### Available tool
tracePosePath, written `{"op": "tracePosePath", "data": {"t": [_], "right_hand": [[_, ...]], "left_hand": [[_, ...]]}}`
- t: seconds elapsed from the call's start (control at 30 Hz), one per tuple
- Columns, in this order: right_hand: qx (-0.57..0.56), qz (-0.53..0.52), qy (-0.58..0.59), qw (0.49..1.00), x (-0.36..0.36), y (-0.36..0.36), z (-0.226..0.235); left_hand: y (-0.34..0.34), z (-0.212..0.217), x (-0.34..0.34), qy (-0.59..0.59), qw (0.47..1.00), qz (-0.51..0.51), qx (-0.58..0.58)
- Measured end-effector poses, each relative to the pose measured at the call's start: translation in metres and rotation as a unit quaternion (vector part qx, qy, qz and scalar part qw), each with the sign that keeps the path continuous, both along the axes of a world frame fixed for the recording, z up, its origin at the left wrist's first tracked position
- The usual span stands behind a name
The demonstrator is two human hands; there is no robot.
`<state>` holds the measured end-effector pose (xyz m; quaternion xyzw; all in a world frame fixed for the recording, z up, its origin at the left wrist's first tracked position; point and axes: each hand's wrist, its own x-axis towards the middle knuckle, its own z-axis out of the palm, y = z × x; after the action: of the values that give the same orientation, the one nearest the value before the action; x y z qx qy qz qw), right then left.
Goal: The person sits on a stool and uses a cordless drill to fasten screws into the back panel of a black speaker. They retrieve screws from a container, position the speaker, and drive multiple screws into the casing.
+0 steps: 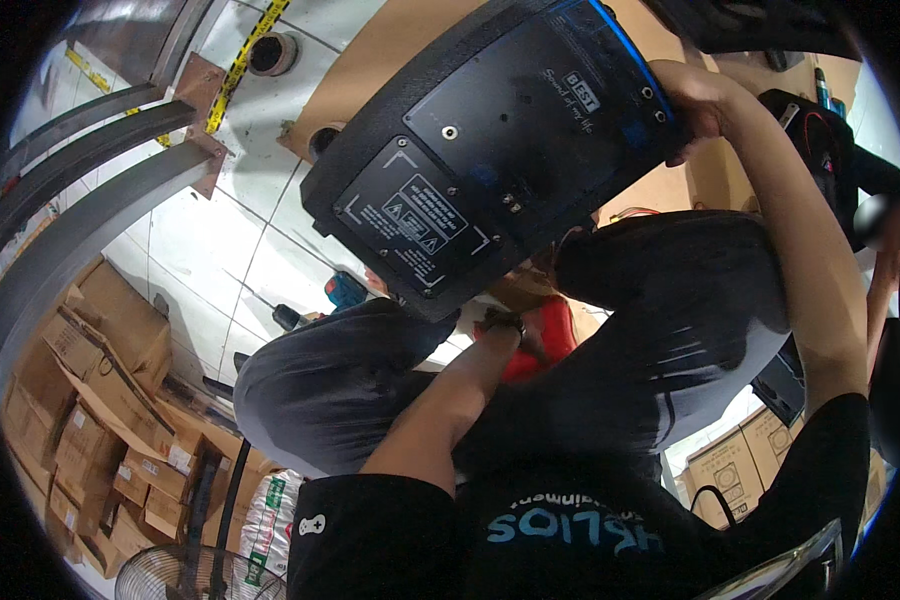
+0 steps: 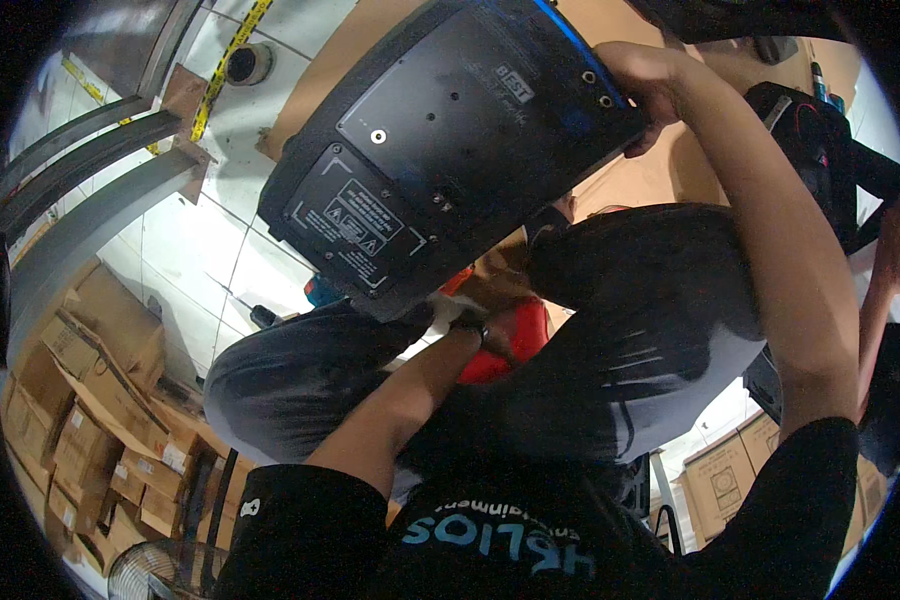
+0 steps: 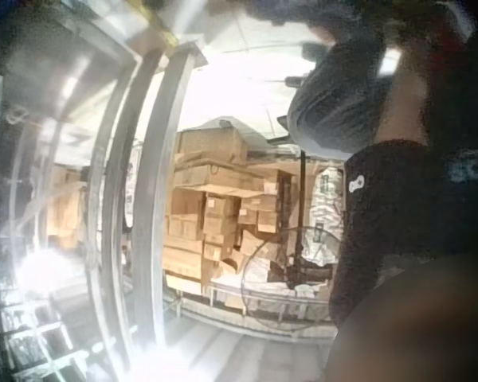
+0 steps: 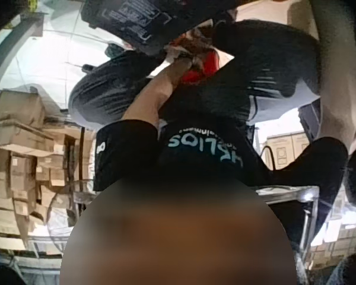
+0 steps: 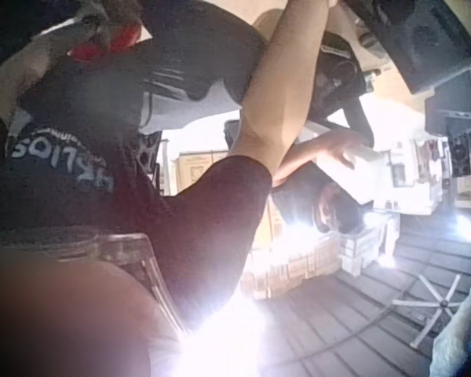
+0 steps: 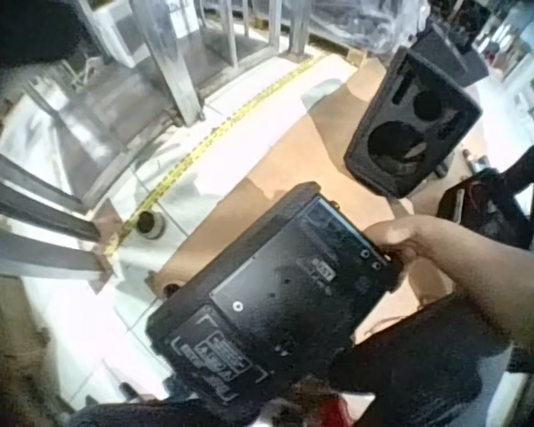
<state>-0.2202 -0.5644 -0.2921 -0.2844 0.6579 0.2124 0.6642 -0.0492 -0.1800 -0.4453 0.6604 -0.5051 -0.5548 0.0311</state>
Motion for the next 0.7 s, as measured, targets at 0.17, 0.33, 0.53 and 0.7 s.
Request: {"op": "tracePosePath", "data": {"t": [0.17, 0.33, 0.53, 0.7], "right_hand": [[0.025, 0.024, -0.017, 0.999, 0.0, -0.003, -0.004], [0.038, -0.017, 0.009, 0.999, 0.003, 0.0, -0.008], [0.079, 0.022, 0.006, 0.997, 0.009, -0.006, -0.019], [0.035, 0.039, -0.002, 0.999, 0.013, -0.005, -0.003]], "left_hand": [[-0.004, 0.001, -0.001, -0.01, 0.999, -0.042, -0.005], [-0.005, 0.013, -0.004, -0.014, 0.995, -0.097, -0.023], [-0.055, 0.088, 0.011, 0.029, 0.952, -0.302, -0.035], [-0.171, 0.179, 0.106, 0.163, 0.955, -0.173, -0.179]]}}
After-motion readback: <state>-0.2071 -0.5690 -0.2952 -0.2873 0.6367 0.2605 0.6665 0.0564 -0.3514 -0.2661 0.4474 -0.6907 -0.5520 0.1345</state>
